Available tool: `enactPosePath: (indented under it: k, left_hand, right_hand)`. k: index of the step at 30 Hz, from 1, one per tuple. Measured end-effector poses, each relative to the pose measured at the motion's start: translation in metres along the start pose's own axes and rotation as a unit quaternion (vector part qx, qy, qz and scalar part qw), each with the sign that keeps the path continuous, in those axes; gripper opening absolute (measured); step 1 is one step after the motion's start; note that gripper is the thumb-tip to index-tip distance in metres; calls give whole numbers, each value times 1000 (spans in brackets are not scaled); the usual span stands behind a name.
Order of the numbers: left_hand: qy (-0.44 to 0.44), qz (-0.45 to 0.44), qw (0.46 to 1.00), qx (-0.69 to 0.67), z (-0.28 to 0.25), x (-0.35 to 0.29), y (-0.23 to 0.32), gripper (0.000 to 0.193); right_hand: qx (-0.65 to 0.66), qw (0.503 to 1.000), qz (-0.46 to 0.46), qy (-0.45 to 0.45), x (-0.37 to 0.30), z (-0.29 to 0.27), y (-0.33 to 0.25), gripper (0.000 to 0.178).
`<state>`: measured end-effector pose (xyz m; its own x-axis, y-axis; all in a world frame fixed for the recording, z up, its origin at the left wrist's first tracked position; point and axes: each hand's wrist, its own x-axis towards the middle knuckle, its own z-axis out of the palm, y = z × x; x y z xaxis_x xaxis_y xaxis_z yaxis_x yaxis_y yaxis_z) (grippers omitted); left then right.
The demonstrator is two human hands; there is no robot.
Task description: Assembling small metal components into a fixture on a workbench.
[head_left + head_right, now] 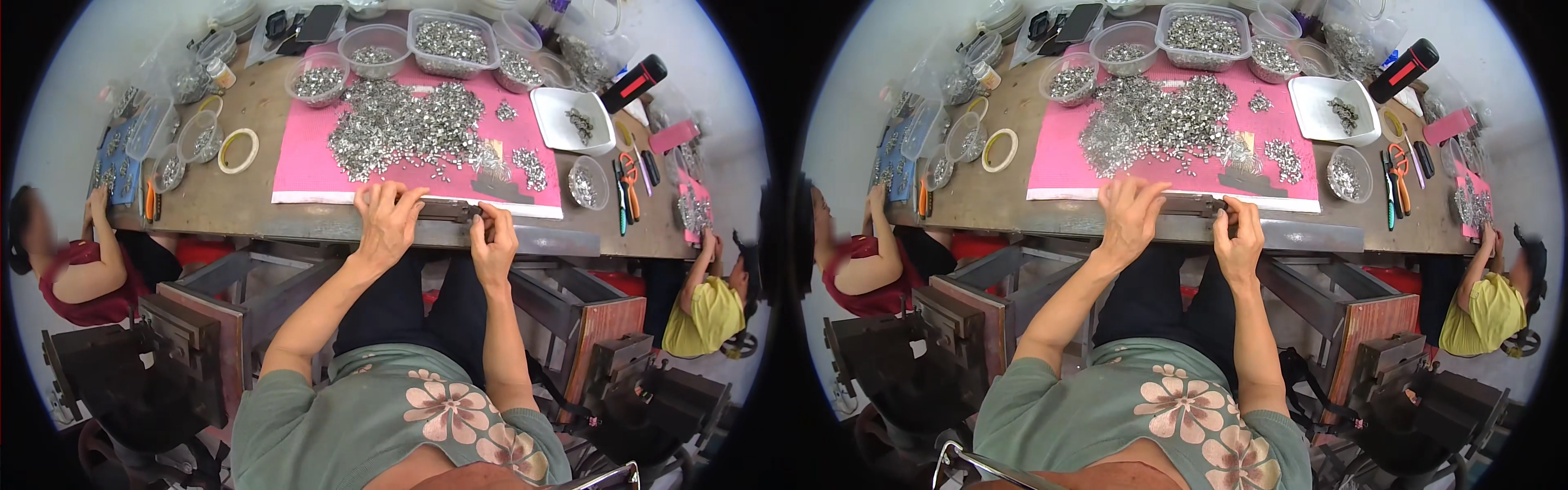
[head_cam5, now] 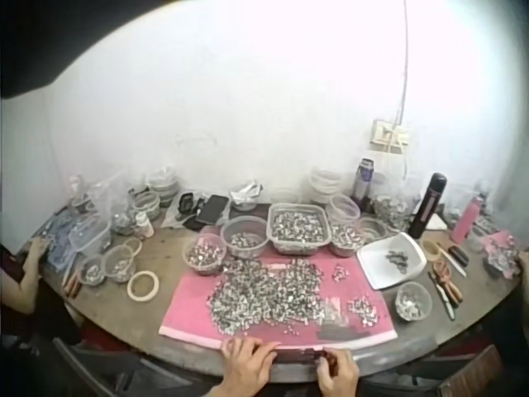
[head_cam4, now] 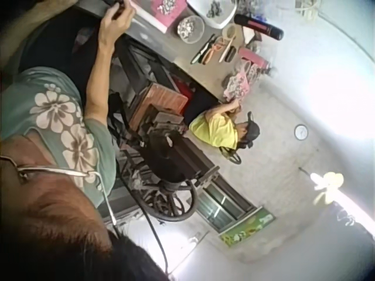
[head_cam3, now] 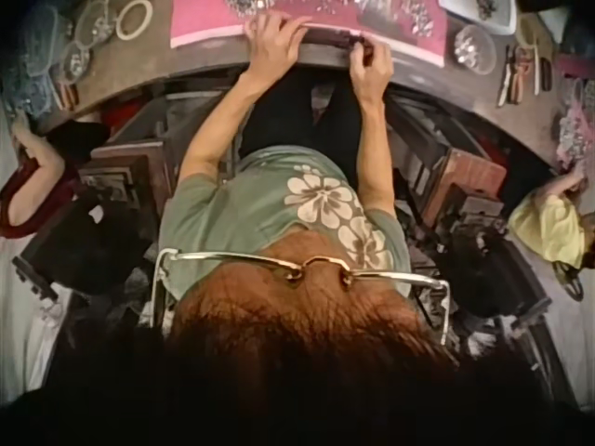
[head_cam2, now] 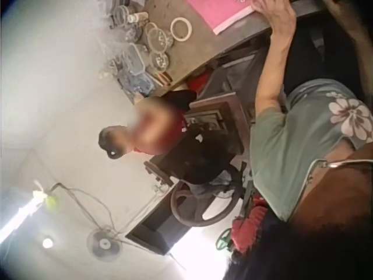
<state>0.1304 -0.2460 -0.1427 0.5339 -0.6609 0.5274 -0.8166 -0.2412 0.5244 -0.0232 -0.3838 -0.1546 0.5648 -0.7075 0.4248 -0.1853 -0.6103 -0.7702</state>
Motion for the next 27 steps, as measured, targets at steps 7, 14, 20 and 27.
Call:
enactPosePath:
  k: [7, 14, 20, 27]
  left_hand:
    - [18, 56, 998, 1, 11, -7, -4, 31]
    - [87, 75, 981, -159, -9, -28, -5, 31]
    - [145, -320, 807, -476, -61, -66, -36, 37]
    - [20, -264, 880, -395, -53, -65, -28, 20]
  right_hand:
    - [-62, 988, -134, -51, 9, -4, -9, 53]
    - [-115, 984, -132, -27, 2, 4, 5, 59]
    - [-139, 978, -153, -13, -1, 5, 7, 53]
    - [-145, 977, -154, -10, 1, 5, 2, 52]
